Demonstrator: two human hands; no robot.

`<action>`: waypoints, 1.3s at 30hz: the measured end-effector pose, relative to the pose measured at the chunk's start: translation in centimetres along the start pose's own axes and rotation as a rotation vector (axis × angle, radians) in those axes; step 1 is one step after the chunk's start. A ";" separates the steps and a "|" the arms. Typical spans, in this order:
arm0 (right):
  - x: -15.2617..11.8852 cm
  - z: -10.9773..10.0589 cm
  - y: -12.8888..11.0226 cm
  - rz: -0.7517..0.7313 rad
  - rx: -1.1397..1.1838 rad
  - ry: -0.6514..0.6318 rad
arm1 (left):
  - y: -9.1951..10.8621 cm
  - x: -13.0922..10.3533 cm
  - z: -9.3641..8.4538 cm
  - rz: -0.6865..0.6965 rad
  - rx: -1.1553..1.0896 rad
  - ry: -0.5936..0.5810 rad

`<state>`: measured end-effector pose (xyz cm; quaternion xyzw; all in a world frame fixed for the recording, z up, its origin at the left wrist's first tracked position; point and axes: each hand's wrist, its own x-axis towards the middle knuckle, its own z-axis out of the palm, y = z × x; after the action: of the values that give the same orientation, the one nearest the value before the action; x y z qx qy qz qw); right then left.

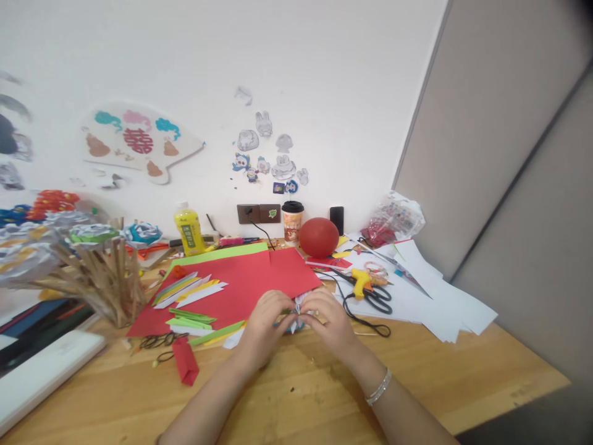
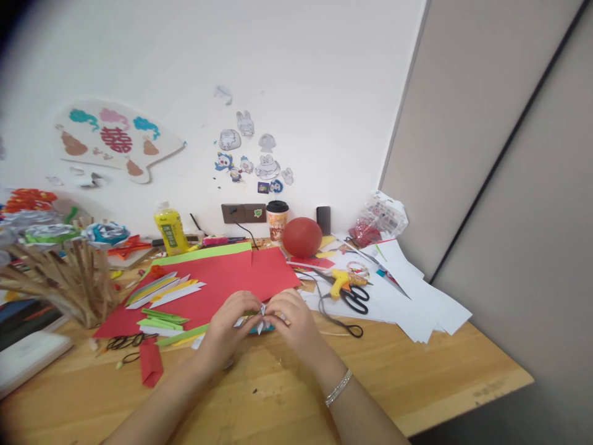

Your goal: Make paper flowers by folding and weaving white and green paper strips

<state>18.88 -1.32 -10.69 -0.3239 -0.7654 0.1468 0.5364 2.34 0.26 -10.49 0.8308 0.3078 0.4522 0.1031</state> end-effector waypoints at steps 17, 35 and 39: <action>0.3 0.2 0.7 0.685 0.513 -0.130 | -1.1 0.4 0.6 -0.675 -0.570 -0.313; -0.8 2.0 2.7 0.666 0.319 -0.136 | -1.3 0.0 1.2 -0.587 -0.123 -0.285; -0.7 1.9 2.6 0.620 0.229 -0.119 | -0.8 0.3 1.0 -0.566 -0.094 -0.254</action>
<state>18.13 0.40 -13.43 -0.4699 -0.6390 0.4066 0.4535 2.93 1.14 -11.22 0.7563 0.4902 0.3119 0.3007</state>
